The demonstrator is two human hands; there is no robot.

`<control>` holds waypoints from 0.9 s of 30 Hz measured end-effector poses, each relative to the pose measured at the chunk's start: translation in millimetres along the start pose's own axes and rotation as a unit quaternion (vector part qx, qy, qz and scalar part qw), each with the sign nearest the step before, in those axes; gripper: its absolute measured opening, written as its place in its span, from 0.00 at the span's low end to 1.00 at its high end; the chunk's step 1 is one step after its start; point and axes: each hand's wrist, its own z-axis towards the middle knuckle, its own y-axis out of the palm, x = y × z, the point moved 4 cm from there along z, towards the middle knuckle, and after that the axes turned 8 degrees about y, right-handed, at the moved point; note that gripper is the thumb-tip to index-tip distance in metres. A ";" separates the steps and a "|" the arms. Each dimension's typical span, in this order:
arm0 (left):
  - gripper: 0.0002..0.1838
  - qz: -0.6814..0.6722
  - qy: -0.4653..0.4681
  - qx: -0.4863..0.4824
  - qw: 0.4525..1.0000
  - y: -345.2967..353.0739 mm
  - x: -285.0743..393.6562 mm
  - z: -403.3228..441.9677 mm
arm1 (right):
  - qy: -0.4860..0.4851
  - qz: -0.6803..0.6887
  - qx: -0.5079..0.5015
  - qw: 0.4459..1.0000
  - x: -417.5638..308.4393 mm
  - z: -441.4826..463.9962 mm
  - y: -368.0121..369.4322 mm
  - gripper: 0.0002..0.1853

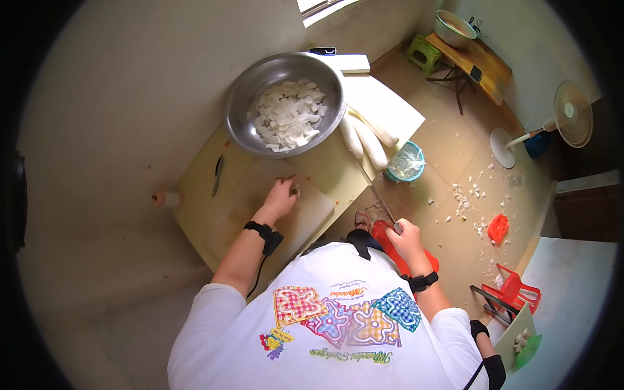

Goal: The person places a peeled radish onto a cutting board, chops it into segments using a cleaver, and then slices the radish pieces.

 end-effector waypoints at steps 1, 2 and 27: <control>0.31 0.003 -0.001 -0.001 1.000 5.9 -5.4 6.5 | 0.003 0.020 0.001 1.000 2.1 5.6 -5.8 0.17; 0.30 0.030 0.015 -0.003 0.999 13.3 -12.3 13.1 | 0.002 0.022 0.002 1.000 2.6 10.2 -12.3 0.18; 0.12 0.100 -0.088 0.040 0.990 23.8 21.2 12.8 | 0.127 0.257 -0.048 0.957 91.4 91.6 -81.8 0.19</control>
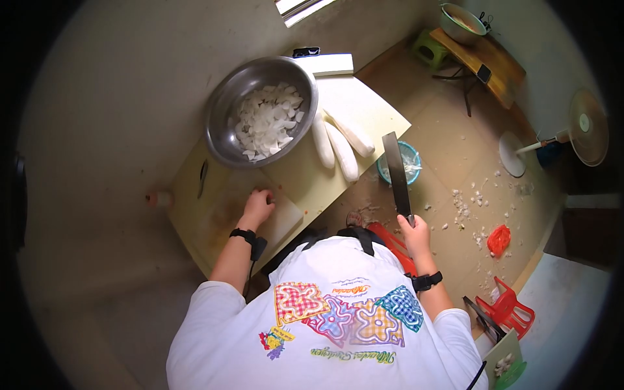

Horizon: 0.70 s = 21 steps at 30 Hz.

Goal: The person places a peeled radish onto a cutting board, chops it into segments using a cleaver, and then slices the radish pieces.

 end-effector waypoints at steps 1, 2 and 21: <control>0.12 0.000 -0.003 0.000 1.000 -2.2 2.1 0.1 | 0.013 0.017 0.003 1.000 -1.4 1.5 -2.5 0.19; 0.13 0.009 0.001 -0.007 1.000 -3.6 4.9 -0.6 | 0.026 0.034 0.006 0.999 -2.5 1.8 -5.0 0.18; 0.23 0.028 -0.056 0.055 0.997 2.7 7.5 10.7 | 0.106 0.085 0.053 0.989 5.4 -3.2 -40.3 0.20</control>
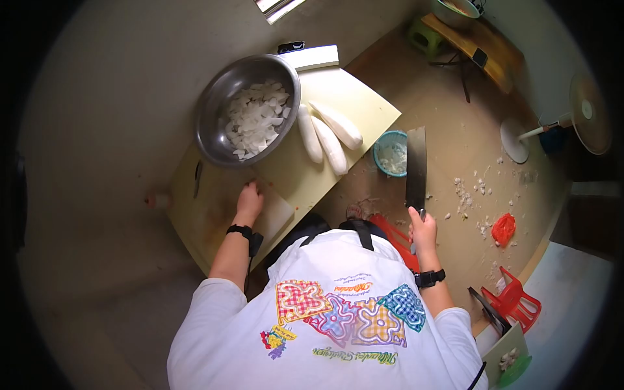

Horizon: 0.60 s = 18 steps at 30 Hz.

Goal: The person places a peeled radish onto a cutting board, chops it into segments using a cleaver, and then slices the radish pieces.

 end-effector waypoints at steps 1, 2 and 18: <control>0.23 0.003 0.002 -0.003 1.000 1.2 -1.8 -1.0 | 0.003 0.008 0.001 1.000 1.6 0.0 -2.0 0.20; 0.23 -0.023 0.002 0.008 1.000 2.7 -5.1 -1.7 | 0.005 0.016 0.001 1.000 3.3 -0.1 -4.0 0.20; 0.17 -0.100 0.027 0.065 0.992 24.7 19.1 -1.6 | 0.025 0.078 0.056 0.995 11.8 0.9 -15.9 0.20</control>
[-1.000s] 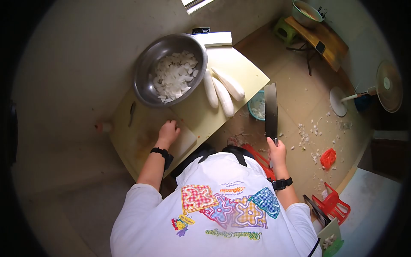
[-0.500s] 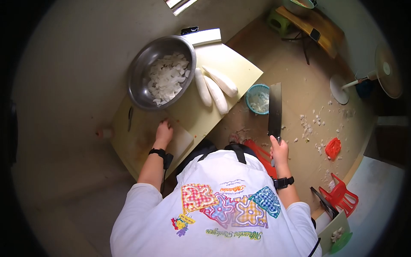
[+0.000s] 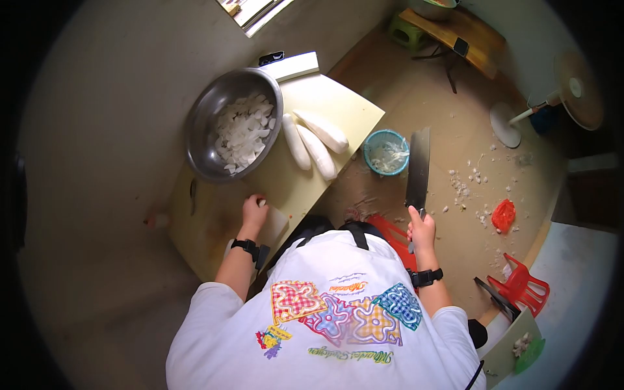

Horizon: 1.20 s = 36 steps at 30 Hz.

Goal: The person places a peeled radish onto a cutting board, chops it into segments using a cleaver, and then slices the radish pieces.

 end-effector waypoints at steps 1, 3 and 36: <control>0.17 -0.004 0.003 0.000 1.000 -0.4 19.0 2.6 | -0.001 0.001 0.003 1.000 1.4 0.6 -2.2 0.21; 0.16 -0.348 -0.140 -0.088 0.923 11.6 59.6 2.2 | -0.001 0.002 0.009 1.000 2.3 0.4 -5.6 0.21; 0.14 -0.266 -0.102 0.138 0.948 -63.7 -37.2 -62.2 | -0.082 -0.143 -0.076 0.983 -17.6 -5.2 57.0 0.19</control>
